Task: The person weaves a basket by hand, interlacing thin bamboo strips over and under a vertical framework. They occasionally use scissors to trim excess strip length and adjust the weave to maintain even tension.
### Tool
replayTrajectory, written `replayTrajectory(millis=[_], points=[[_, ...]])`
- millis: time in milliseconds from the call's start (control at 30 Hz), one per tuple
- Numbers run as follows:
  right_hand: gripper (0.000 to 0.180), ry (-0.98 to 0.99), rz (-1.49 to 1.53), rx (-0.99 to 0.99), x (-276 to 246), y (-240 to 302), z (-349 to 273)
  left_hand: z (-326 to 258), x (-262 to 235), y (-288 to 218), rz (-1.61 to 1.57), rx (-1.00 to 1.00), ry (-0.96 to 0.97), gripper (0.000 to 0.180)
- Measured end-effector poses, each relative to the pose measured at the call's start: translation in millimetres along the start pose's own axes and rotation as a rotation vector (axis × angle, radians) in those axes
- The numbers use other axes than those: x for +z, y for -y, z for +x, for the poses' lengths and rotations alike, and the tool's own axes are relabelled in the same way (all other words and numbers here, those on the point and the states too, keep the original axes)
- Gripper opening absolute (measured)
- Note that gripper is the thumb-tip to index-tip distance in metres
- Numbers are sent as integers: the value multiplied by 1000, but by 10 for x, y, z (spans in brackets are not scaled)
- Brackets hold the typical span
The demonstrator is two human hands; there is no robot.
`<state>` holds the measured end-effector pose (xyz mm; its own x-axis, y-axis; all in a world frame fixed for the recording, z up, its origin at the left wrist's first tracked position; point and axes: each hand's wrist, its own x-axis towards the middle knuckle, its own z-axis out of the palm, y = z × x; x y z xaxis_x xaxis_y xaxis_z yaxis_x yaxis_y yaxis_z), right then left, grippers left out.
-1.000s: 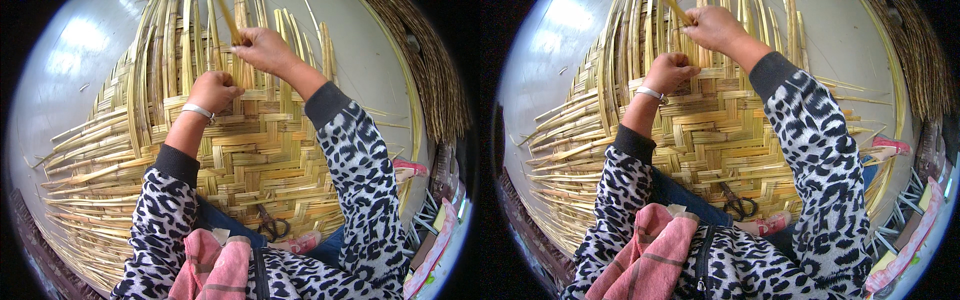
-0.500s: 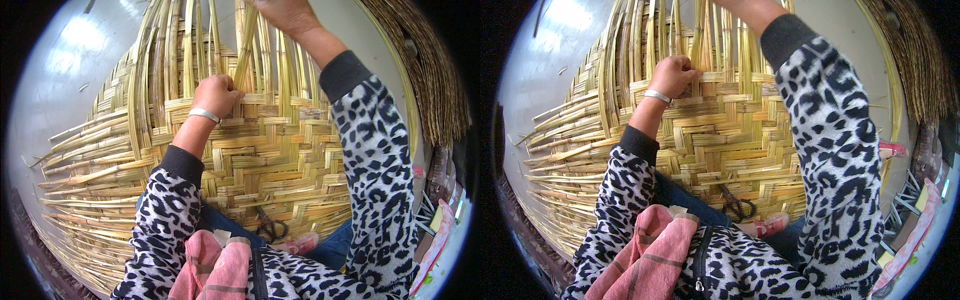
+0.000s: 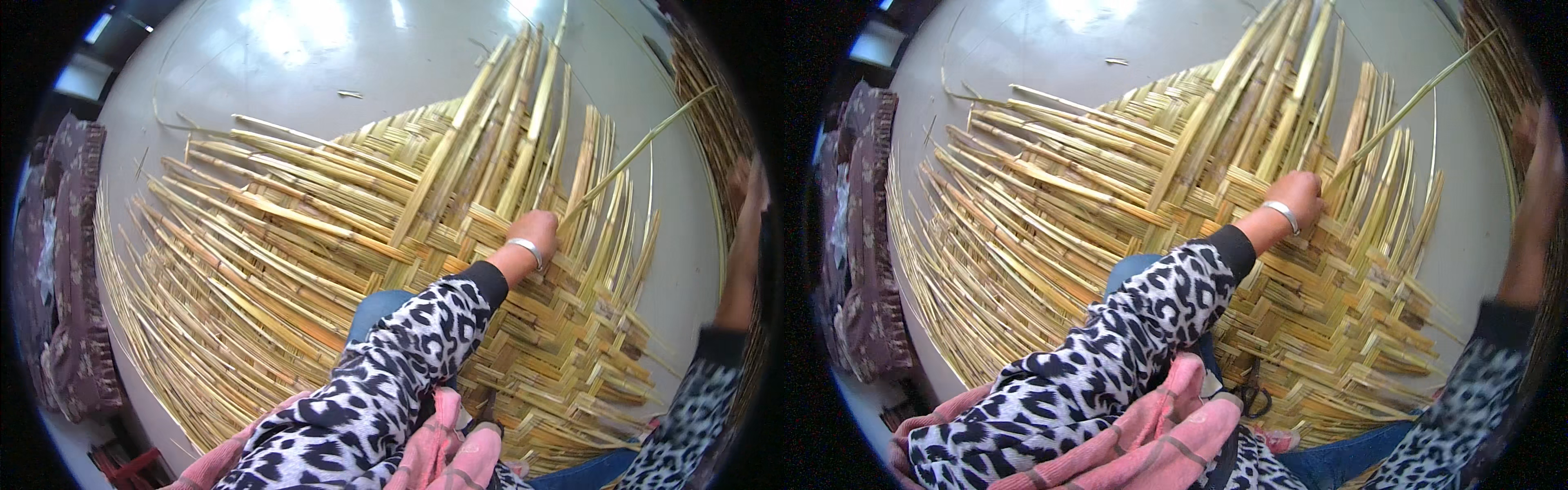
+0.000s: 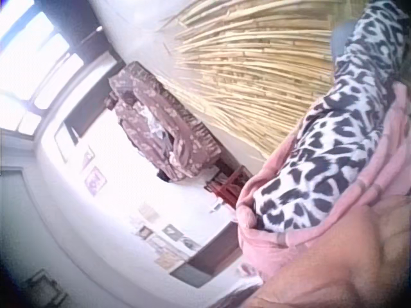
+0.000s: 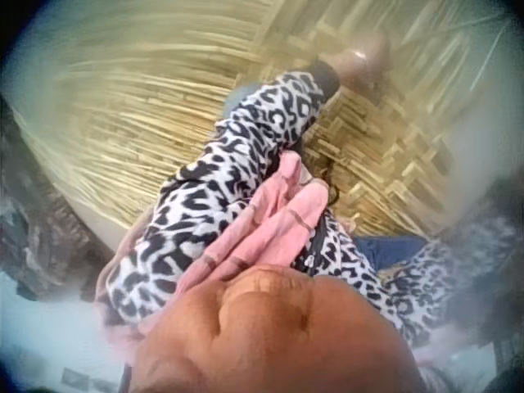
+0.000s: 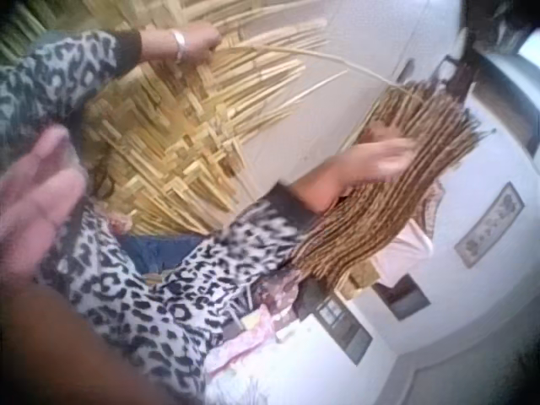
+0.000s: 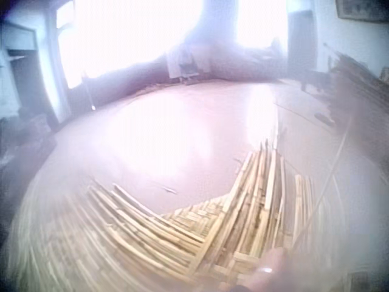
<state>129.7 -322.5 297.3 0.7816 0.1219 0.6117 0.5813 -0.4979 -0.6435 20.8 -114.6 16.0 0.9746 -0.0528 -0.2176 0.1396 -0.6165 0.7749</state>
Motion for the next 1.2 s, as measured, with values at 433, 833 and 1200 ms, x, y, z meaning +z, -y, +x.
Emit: replayTrajectory(millis=[433,833,1200], points=[[34,975,-574,411,-177,1268,-4941,-542,-2558,1982,-291,-214,-983,27],[42,1009,-693,655,-32,1256,-5349,-555,-3736,3358,-281,-781,-1006,39],[50,1020,-667,900,40,1504,-5232,-995,-4351,3135,-1273,-375,-1028,27]])
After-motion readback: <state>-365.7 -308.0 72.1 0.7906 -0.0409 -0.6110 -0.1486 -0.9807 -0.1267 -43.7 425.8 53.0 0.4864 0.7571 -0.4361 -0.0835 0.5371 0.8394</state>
